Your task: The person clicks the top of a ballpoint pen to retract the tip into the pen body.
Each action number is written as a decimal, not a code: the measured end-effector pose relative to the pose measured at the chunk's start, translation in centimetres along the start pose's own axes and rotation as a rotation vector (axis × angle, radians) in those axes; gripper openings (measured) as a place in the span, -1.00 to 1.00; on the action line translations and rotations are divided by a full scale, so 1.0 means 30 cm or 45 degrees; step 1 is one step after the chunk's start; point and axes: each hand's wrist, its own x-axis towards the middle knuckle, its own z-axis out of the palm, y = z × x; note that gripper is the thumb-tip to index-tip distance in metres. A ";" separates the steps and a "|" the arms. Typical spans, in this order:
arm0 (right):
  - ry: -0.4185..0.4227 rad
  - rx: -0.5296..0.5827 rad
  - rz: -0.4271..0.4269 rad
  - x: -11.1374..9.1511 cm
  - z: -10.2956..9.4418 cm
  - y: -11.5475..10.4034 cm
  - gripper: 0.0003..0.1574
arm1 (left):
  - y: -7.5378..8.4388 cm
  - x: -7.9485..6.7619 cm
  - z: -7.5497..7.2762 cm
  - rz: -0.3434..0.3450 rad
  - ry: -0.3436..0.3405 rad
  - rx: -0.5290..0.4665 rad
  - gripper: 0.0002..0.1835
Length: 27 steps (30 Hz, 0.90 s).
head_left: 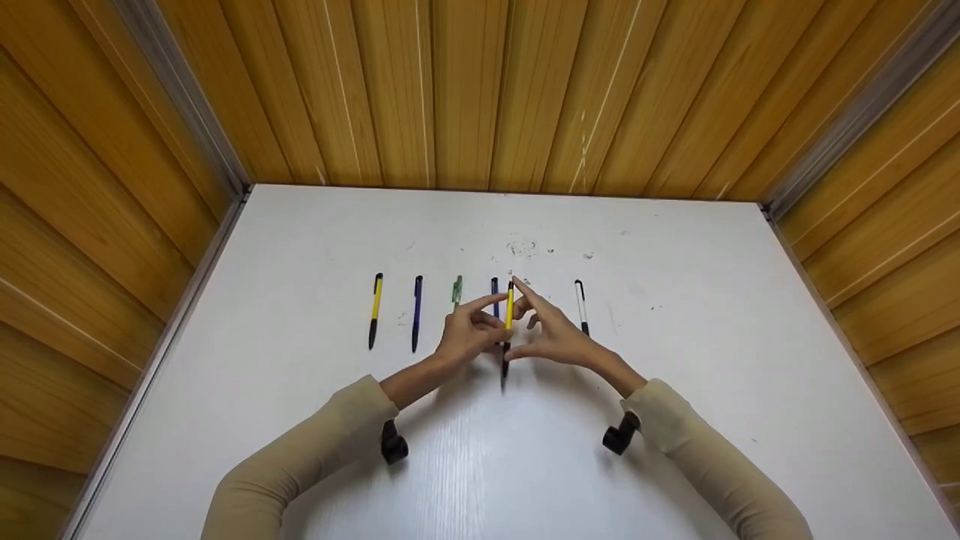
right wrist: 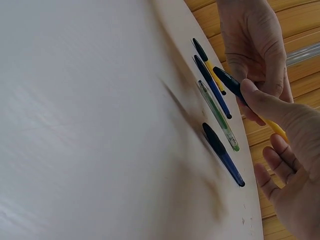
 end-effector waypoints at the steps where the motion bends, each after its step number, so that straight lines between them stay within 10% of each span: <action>1: 0.000 0.001 -0.001 -0.001 -0.002 0.000 0.57 | 0.002 0.000 0.001 -0.004 -0.003 -0.002 -0.33; 27: 0.046 0.013 0.079 -0.028 -0.096 0.024 0.50 | 0.036 0.074 0.057 0.003 -0.016 0.081 -0.39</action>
